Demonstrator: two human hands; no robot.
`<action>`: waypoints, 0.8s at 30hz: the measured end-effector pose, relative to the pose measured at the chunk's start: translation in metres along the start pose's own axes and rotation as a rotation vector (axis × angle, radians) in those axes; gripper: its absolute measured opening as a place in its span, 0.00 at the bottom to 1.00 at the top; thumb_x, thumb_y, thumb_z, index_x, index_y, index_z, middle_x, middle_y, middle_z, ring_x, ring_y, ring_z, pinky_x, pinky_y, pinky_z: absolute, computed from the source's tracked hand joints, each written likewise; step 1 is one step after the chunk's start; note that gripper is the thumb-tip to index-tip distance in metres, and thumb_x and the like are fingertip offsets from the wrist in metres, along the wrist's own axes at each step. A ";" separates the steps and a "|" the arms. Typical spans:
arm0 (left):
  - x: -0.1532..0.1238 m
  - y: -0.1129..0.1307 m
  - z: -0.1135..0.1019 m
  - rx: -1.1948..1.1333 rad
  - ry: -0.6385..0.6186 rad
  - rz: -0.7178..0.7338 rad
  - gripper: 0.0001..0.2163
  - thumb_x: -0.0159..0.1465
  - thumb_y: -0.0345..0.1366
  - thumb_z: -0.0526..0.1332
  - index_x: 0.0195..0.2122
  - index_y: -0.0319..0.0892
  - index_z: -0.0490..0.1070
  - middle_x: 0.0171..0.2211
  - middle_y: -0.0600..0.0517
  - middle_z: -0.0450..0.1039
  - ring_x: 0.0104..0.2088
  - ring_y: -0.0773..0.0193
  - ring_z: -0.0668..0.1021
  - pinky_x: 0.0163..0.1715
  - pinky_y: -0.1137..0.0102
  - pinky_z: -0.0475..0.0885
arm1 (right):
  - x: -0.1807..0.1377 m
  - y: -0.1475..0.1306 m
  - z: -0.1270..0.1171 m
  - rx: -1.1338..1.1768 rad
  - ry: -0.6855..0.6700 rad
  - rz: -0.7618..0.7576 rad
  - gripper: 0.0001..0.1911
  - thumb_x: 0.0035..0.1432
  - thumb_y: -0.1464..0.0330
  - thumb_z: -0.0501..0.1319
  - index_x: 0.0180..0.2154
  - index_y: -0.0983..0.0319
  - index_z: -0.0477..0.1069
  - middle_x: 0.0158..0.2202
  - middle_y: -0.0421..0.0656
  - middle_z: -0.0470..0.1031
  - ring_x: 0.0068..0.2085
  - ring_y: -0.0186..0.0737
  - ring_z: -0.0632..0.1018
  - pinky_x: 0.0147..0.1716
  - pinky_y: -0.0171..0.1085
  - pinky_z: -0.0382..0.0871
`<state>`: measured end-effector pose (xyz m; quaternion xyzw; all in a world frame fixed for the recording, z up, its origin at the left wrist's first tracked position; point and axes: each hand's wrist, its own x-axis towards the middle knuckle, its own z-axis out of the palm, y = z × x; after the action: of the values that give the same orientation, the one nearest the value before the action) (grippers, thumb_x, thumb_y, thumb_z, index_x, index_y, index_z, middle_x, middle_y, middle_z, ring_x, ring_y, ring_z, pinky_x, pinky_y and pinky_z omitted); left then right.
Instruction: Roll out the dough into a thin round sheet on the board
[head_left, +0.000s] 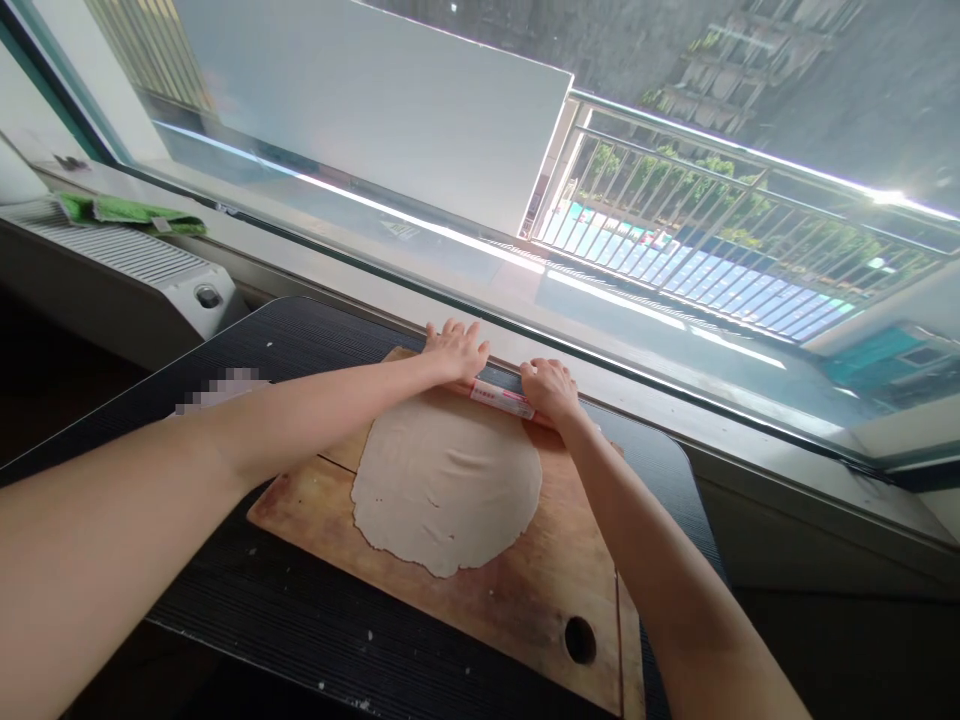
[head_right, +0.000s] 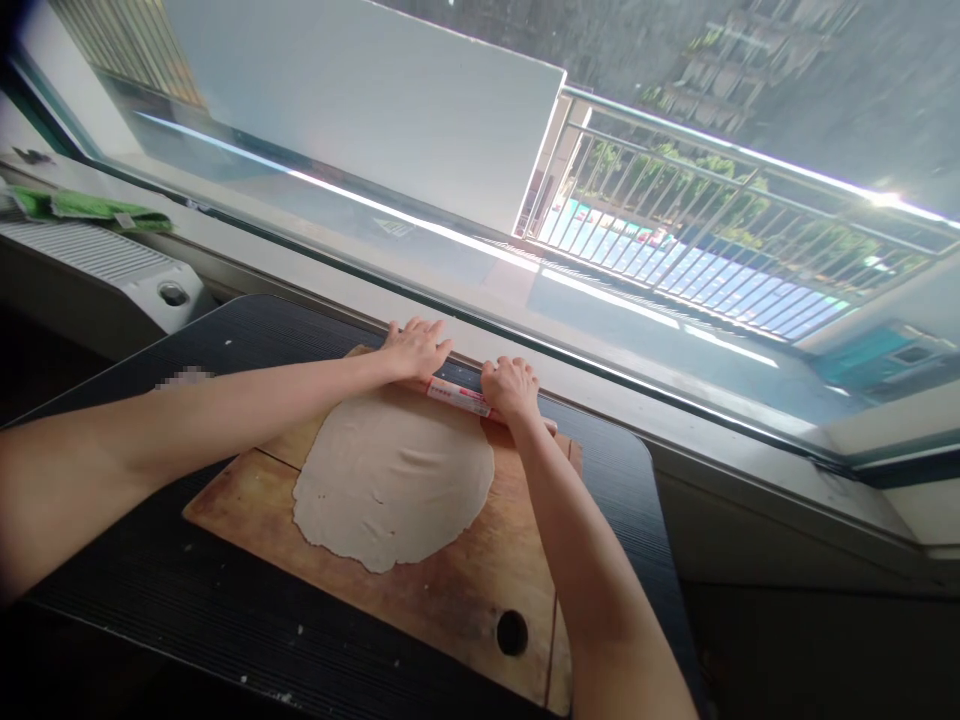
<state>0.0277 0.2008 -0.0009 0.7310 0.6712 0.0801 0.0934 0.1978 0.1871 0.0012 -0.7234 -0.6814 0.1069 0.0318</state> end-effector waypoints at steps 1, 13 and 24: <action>0.007 0.001 -0.001 0.002 0.005 -0.020 0.24 0.71 0.45 0.41 0.63 0.42 0.60 0.63 0.40 0.66 0.66 0.48 0.62 0.63 0.44 0.53 | 0.008 0.000 -0.001 0.002 0.000 0.039 0.25 0.69 0.61 0.43 0.55 0.63 0.71 0.61 0.56 0.67 0.61 0.55 0.67 0.59 0.53 0.60; -0.008 -0.004 0.003 -0.001 -0.047 0.049 0.25 0.71 0.48 0.41 0.64 0.45 0.59 0.64 0.43 0.65 0.67 0.50 0.60 0.64 0.44 0.53 | -0.021 0.001 0.004 0.027 0.066 -0.108 0.22 0.70 0.60 0.45 0.52 0.58 0.72 0.60 0.49 0.69 0.61 0.51 0.66 0.61 0.50 0.58; -0.024 -0.007 0.002 0.011 -0.104 0.113 0.25 0.69 0.49 0.42 0.62 0.46 0.62 0.64 0.43 0.66 0.65 0.48 0.62 0.63 0.42 0.53 | -0.040 0.002 0.007 -0.004 0.023 -0.181 0.22 0.70 0.59 0.43 0.50 0.55 0.73 0.58 0.46 0.71 0.61 0.49 0.66 0.61 0.49 0.57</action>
<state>0.0194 0.1775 -0.0044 0.7714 0.6235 0.0436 0.1196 0.1962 0.1470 -0.0016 -0.6602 -0.7437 0.0942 0.0477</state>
